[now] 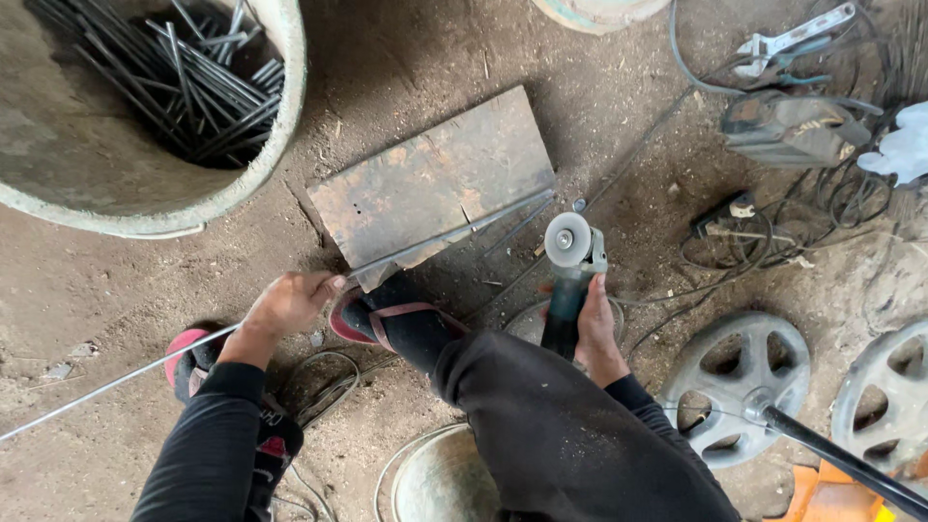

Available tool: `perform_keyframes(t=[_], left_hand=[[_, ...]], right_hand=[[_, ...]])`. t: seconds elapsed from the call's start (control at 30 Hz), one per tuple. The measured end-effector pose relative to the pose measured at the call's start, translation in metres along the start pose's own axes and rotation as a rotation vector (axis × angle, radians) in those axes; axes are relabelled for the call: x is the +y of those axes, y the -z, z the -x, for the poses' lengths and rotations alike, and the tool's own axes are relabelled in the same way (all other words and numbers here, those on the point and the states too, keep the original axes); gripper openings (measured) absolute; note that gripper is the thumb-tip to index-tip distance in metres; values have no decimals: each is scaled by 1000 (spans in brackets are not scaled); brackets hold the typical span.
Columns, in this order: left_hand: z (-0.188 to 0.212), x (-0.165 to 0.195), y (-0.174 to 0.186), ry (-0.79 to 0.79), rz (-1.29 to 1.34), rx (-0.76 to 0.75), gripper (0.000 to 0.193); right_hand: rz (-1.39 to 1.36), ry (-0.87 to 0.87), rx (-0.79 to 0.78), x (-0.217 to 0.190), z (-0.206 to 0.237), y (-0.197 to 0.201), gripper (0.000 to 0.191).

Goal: The person uses an angle grinder to cut a long metal rod into shorter segments. They hold the rod against a metal plate on the floor and repeatedly cut it, producing sparks. The cut pieces are placed into a nearby bucket.

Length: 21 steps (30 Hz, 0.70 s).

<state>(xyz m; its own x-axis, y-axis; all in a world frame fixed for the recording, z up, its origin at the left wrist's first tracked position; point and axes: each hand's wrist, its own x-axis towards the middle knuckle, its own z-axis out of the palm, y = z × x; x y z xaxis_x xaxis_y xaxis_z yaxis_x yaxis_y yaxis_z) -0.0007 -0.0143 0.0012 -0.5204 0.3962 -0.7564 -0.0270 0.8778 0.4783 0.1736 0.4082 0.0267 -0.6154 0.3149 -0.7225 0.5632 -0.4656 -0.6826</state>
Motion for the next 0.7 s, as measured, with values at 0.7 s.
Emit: perform_keyframes(t=[0.7], left_hand=[[-4,18,-24,-12,155,281,34]], right_hand=[[-19,-30,38,-5,3,5,72]])
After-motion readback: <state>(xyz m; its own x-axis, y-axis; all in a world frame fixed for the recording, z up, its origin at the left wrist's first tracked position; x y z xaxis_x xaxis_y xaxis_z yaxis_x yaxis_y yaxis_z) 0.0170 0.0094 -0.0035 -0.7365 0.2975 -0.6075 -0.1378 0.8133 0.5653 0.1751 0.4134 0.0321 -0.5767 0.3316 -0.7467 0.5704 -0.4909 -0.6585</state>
